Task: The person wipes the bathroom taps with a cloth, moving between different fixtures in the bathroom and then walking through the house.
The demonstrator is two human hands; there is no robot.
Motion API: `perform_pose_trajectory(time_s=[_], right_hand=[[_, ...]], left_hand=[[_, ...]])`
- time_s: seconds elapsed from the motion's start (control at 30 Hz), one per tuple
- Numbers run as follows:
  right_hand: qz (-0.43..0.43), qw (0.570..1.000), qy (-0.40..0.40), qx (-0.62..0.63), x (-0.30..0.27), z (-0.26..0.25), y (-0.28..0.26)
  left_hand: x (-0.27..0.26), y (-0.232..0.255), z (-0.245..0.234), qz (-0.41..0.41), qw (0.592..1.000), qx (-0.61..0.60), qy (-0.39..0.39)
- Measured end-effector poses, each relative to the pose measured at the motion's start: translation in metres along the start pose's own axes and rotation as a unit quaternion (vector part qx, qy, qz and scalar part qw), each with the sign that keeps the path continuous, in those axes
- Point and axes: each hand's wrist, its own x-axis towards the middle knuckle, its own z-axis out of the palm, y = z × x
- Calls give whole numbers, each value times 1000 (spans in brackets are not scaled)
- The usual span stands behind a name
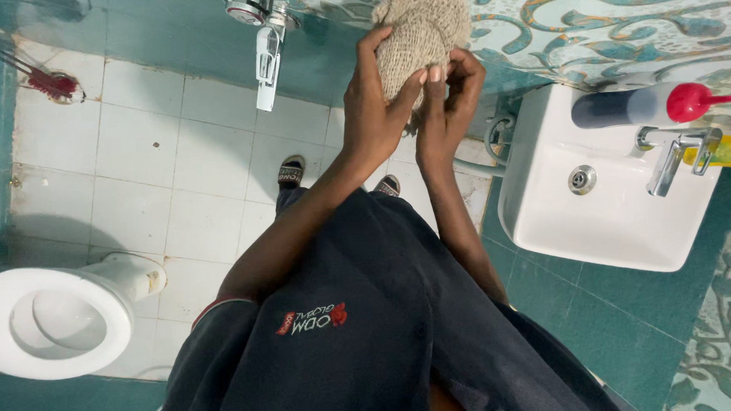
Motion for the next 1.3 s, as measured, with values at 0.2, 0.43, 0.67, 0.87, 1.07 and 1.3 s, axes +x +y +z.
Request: perform_pose_trajectory(time_s=[0.2,0.43,0.67,0.87,1.07,1.3], right_hand=[[-55,992,-74,-89,-57,-8,15],[-20,970,-55,-236,-8,32,139],[41,957,-123,-258,8,32,169],[31,969,-78,-234,-26,28,117],[87,968,-119,-205,-61,16,89],[73,977,-72,-188,-2,29,160]], left_hand=[[-70,-19,-26,-66,993,-72,-72],[-22,-152,38,-71,922,380,19],[3,-191,60,-296,952,-38,-69],[-25,-153,33,-294,948,-24,-118],[-64,-117,19,-229,966,-58,-100],[-2,-166,50,-331,937,-13,-109]])
